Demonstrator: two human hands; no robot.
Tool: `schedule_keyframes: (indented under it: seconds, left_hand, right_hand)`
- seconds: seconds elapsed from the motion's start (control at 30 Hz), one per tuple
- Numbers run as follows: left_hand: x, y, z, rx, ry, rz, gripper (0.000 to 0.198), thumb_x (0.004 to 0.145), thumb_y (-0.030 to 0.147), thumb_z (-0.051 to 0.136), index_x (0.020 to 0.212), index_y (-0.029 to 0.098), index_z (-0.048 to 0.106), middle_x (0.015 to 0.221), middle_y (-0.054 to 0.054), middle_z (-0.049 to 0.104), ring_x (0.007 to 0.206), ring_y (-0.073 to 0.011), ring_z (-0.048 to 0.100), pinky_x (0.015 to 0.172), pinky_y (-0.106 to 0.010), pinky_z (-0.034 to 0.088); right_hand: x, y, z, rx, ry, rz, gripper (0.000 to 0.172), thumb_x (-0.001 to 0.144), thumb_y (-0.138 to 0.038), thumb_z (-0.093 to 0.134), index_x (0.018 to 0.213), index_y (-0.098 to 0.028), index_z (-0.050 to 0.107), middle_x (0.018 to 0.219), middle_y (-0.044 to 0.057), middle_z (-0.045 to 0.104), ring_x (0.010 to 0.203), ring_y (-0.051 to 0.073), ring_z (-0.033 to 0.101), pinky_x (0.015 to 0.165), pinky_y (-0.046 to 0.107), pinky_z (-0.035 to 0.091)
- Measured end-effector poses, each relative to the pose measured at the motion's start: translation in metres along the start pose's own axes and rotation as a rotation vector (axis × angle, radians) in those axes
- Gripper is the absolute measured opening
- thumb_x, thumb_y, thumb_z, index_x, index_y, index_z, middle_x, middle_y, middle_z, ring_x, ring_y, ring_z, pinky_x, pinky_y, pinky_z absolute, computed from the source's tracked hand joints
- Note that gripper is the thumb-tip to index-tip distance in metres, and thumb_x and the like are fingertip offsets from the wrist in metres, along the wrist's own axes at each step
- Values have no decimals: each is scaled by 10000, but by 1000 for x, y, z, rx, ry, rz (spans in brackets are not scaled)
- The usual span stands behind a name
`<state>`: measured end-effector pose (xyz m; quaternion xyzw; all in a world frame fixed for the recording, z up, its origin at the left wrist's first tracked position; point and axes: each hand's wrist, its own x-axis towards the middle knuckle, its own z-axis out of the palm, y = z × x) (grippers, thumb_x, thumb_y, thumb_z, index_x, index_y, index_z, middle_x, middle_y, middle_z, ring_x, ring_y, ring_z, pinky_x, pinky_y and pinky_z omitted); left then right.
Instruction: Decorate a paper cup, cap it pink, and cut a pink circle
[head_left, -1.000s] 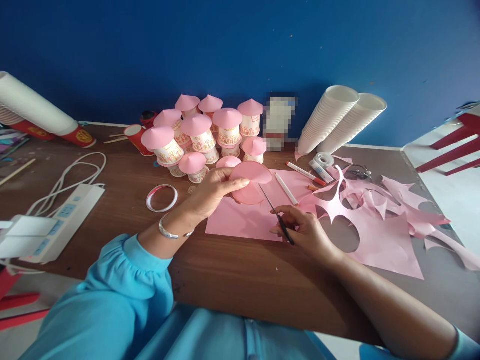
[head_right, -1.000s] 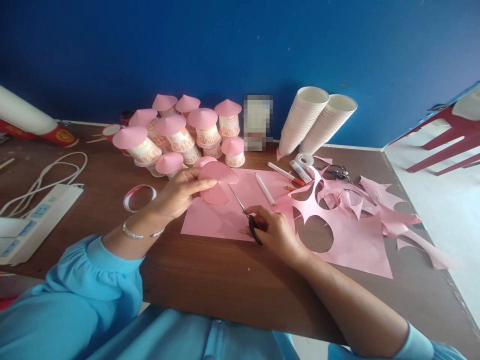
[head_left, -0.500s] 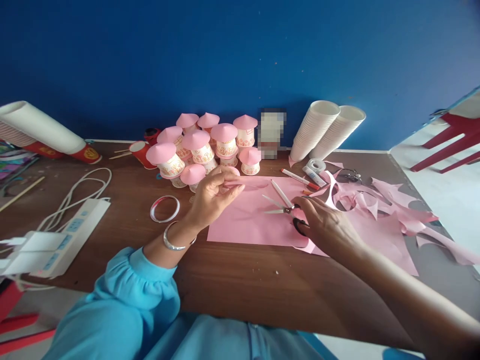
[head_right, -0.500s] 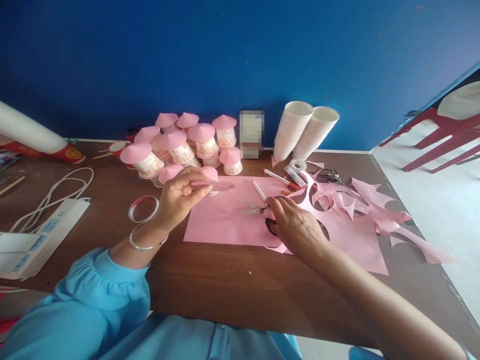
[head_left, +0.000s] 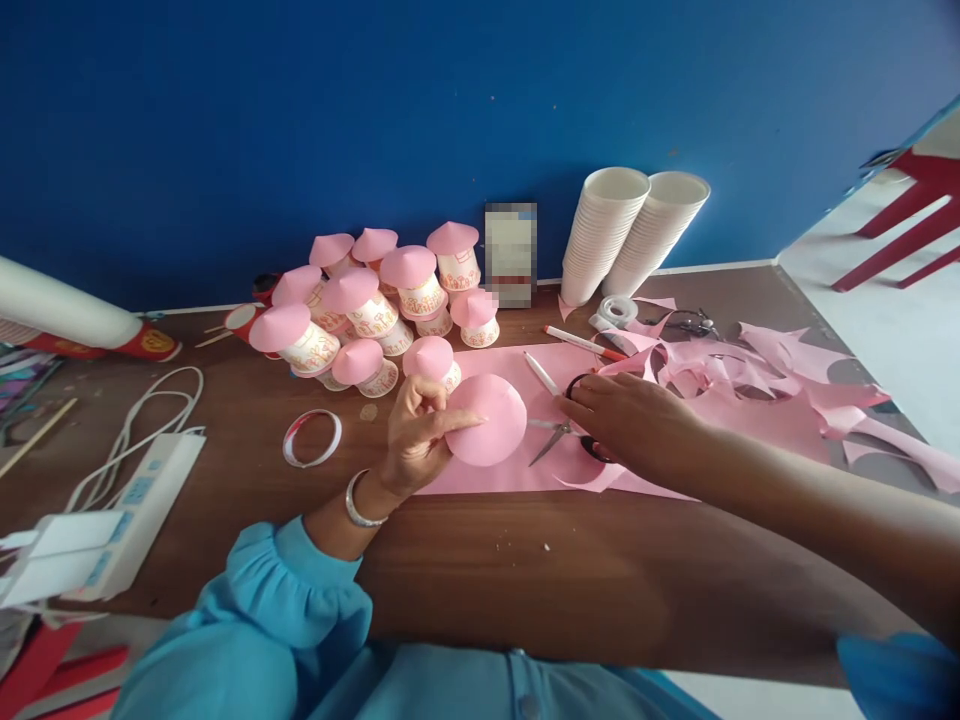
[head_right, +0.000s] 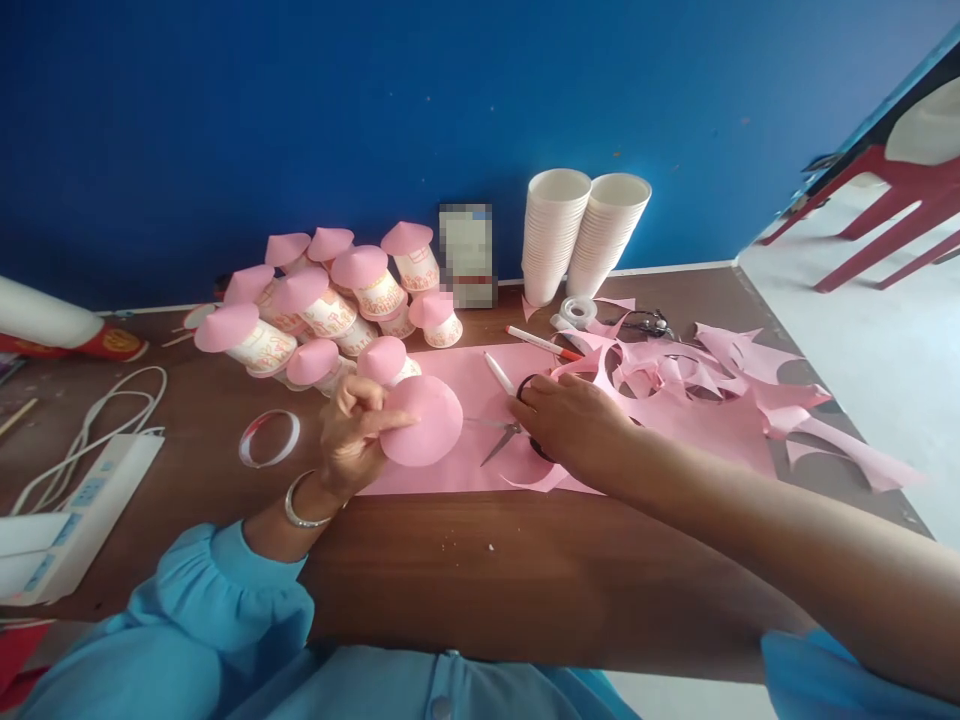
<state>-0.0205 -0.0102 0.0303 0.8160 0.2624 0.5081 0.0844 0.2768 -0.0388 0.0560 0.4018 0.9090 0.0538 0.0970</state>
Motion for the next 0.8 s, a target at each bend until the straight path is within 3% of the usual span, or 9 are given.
schedule_keyframes:
  seconds: [0.2,0.4,0.6,0.73,0.8]
  left_hand:
    - [-24,-10,6,-30,-55,-72,264,870,139,736,1033,330,815,896,-21,482,831,-152,556,709,-306,545]
    - [-25,-12,3,31,-104,-74,318,892,102,680,1030,353,818,864,-16,483,774,-135,568,669,-283,563]
    - [-24,-10,3,-66,-126,-49,399,909,44,631,1163,312,782,785,13,444,695,-114,505,593,-240,485]
    - [-23,-12,3,-140,-118,-41,429,881,-8,629,1167,278,772,823,14,422,736,-116,490,633,-248,479]
    - [-23,-14,2,-145,-89,-50,424,859,-25,636,1116,276,787,863,6,411,789,-126,496,697,-271,501]
  right_hand:
    - [-1,14,3,5,-10,-21,482,835,-42,606,1280,-226,635,888,63,661,746,210,605,625,307,363]
    - [-10,9,20,-6,1,-26,640,774,33,591,1361,-221,610,961,96,683,887,242,661,581,314,368]
    - [-10,0,5,-110,79,-9,439,838,-6,560,1224,-171,689,993,146,711,989,322,658,801,417,500]
    - [-1,-9,-4,300,270,161,182,1012,-218,539,1100,-201,698,958,79,725,871,226,682,691,330,512]
    - [8,-15,-7,548,350,249,230,1054,-381,533,1120,-214,677,991,42,736,805,163,686,656,277,521]
